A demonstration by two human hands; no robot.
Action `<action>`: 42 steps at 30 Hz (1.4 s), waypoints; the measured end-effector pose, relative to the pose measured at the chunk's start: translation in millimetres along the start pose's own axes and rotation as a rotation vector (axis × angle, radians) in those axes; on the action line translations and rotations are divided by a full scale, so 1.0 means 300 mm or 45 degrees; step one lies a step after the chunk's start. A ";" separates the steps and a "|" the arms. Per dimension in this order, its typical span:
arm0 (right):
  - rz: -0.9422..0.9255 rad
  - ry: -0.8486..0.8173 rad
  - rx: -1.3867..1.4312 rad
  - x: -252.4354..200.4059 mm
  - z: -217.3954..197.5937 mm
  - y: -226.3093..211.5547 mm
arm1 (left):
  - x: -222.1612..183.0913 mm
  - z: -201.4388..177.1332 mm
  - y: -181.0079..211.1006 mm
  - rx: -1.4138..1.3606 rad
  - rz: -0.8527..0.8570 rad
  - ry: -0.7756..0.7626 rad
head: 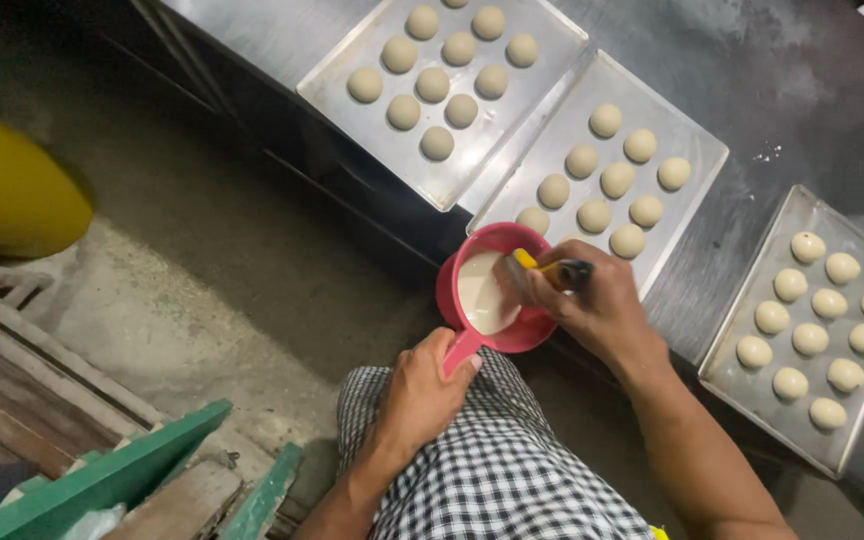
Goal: Brushing liquid glaze onto round dough pieces on multiple baking trays.
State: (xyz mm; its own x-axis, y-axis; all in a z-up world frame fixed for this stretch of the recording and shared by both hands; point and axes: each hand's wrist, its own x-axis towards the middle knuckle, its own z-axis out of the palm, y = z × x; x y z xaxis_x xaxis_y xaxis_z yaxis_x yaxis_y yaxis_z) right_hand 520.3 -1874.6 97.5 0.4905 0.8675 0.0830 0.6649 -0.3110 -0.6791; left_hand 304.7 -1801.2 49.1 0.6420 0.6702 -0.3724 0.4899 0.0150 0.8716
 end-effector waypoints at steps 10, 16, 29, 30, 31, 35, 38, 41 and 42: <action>-0.234 0.121 -0.137 -0.068 -0.023 -0.066 | -0.029 0.007 -0.067 -0.021 0.104 0.013; -0.389 0.097 -0.276 -0.125 0.037 -0.095 | -0.070 0.005 -0.112 -0.025 0.134 0.048; -0.498 0.218 -0.253 -0.246 0.101 -0.038 | -0.121 0.042 -0.172 -0.043 0.167 0.058; -0.326 0.223 -0.118 -0.244 0.071 -0.025 | -0.116 0.043 -0.169 -0.022 0.107 0.044; -0.149 0.220 0.018 -0.248 0.042 -0.012 | -0.119 0.047 -0.169 -0.002 0.036 0.029; 0.223 0.263 0.933 -0.183 -0.134 0.170 | -0.111 0.074 -0.161 -0.081 0.029 0.083; 0.238 0.286 1.143 -0.101 -0.261 0.292 | -0.076 0.110 -0.159 -0.087 0.095 0.166; 0.191 0.224 1.214 -0.021 -0.337 0.493 | -0.051 0.154 -0.123 -0.099 -0.036 0.210; 0.278 0.229 1.176 0.006 -0.348 0.586 | -0.041 0.181 -0.119 -0.095 -0.035 0.293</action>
State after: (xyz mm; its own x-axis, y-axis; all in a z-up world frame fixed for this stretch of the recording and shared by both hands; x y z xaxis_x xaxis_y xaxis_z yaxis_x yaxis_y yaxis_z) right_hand 696.8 -1968.1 54.5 0.6809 0.7303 -0.0552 -0.1193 0.0363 -0.9922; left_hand 311.3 -1850.1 5.2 0.4736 0.8199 -0.3216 0.4552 0.0848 0.8864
